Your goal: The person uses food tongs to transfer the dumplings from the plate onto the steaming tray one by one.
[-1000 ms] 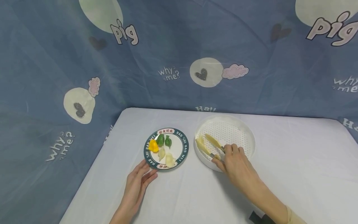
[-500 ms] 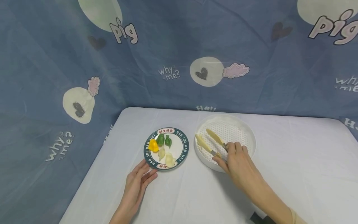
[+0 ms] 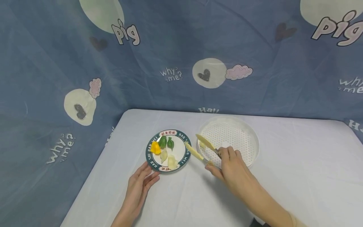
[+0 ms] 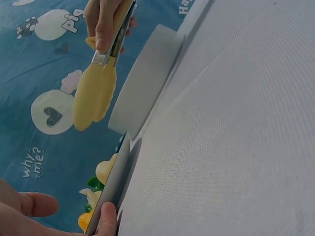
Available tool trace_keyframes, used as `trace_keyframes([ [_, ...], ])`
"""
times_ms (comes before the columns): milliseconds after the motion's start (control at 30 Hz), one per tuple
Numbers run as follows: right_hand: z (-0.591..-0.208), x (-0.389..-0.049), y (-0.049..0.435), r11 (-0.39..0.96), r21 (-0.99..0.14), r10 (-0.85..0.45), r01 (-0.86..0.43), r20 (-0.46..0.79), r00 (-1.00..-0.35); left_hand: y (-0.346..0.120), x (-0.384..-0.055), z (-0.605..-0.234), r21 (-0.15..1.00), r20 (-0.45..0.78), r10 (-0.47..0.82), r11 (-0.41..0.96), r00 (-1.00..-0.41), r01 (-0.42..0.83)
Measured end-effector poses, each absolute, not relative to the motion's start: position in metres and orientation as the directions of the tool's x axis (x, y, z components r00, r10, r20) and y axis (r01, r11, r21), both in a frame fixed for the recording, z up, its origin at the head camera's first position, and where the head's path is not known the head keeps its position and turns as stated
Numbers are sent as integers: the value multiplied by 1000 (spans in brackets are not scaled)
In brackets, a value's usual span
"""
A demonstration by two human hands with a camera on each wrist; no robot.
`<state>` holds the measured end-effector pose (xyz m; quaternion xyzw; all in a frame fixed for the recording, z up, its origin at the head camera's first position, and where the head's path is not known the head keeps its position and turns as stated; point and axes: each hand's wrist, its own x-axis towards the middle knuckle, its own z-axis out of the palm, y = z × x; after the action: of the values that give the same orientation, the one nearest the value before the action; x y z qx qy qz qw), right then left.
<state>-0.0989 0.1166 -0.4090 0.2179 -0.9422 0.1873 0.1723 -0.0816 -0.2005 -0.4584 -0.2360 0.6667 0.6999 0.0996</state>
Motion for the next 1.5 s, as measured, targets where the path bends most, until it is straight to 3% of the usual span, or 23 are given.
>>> trace_keyframes([
  [767, -416, -84, 77, 818, -353, -432, -454, 144, -890, -201, -80, -460, 891, -453, -175, -100, -874, -442],
  [1167, -425, -89, 67, 806, -342, -454, -483, 167, -875, -201, -81, -460, 893, -450, -179, -114, -875, -436],
  [1500, -428, -90, 64, 808, -240, -493, -538, 225, -840, -201, -80, -459, 896, -444, -180, -111, -877, -431],
])
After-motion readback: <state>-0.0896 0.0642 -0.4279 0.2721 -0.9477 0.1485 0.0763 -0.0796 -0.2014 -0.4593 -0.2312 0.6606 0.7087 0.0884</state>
